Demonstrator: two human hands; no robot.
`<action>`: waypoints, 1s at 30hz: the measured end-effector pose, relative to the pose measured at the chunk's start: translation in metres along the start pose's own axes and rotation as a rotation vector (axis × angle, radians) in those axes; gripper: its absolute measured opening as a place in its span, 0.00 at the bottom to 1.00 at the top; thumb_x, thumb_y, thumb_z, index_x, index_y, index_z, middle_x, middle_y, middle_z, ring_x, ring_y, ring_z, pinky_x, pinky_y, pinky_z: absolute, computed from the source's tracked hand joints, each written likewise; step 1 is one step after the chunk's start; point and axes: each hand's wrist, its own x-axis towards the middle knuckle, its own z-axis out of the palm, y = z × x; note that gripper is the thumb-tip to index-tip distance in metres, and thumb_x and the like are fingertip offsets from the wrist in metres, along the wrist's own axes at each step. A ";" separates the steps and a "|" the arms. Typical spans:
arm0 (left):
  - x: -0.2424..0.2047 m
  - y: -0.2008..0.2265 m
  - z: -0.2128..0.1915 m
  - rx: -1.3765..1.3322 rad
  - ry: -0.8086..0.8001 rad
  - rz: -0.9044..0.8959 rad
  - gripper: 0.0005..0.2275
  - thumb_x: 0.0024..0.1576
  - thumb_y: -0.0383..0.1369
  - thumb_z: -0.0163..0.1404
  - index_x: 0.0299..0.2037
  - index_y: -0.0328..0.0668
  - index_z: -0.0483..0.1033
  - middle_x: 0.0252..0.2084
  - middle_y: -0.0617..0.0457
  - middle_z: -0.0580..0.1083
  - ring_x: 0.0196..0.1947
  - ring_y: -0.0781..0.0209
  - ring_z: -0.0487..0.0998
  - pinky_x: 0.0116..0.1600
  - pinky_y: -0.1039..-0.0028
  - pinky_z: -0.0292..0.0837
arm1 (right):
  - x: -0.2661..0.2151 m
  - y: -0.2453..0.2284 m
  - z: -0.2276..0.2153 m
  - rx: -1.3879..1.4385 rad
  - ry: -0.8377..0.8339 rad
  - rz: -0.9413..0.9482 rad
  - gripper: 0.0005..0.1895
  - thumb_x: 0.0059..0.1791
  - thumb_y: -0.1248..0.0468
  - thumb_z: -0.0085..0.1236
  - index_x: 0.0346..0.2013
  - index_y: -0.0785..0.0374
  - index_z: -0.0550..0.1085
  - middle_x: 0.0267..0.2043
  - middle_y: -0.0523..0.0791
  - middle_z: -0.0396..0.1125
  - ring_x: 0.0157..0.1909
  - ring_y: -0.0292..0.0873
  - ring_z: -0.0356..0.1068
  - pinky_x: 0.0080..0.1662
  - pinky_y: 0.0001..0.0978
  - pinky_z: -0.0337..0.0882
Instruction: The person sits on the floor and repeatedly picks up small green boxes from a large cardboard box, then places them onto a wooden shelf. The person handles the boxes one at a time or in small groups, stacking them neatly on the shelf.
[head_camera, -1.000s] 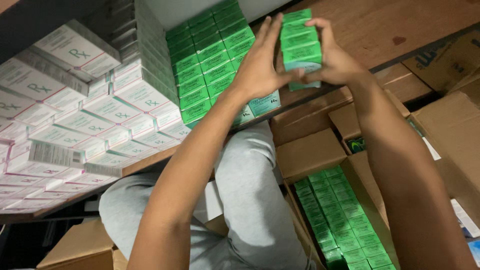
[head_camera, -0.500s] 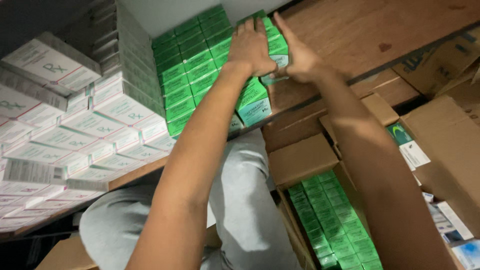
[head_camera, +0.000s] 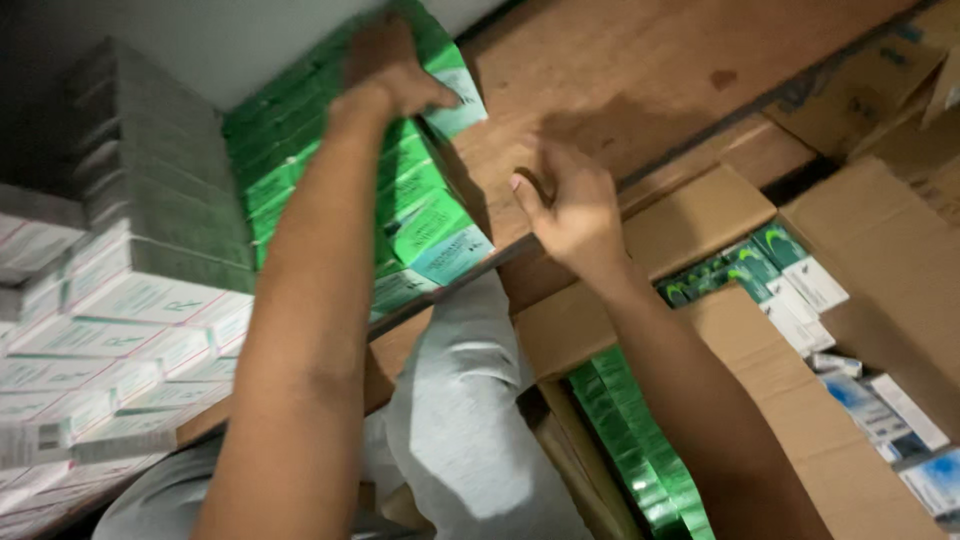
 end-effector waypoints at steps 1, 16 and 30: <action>0.001 -0.001 0.001 -0.023 -0.026 -0.006 0.50 0.34 0.53 0.72 0.65 0.32 0.64 0.63 0.34 0.70 0.63 0.37 0.71 0.66 0.57 0.67 | -0.008 -0.003 -0.006 0.071 -0.018 -0.071 0.25 0.56 0.56 0.62 0.64 0.65 0.70 0.60 0.54 0.72 0.60 0.53 0.74 0.60 0.43 0.74; -0.005 -0.005 -0.007 -0.101 -0.161 -0.022 0.56 0.39 0.48 0.69 0.76 0.37 0.49 0.77 0.35 0.52 0.77 0.39 0.52 0.77 0.59 0.56 | -0.009 -0.055 0.011 -0.044 -0.447 -0.074 0.33 0.47 0.65 0.62 0.65 0.76 0.64 0.33 0.62 0.70 0.38 0.64 0.73 0.43 0.51 0.72; -0.031 0.018 -0.031 -0.260 -0.013 0.121 0.41 0.40 0.58 0.64 0.56 0.29 0.73 0.57 0.31 0.73 0.58 0.40 0.74 0.63 0.58 0.70 | -0.051 -0.083 -0.071 -0.160 -0.147 -0.179 0.45 0.45 0.72 0.57 0.74 0.71 0.47 0.59 0.65 0.64 0.58 0.63 0.69 0.59 0.44 0.70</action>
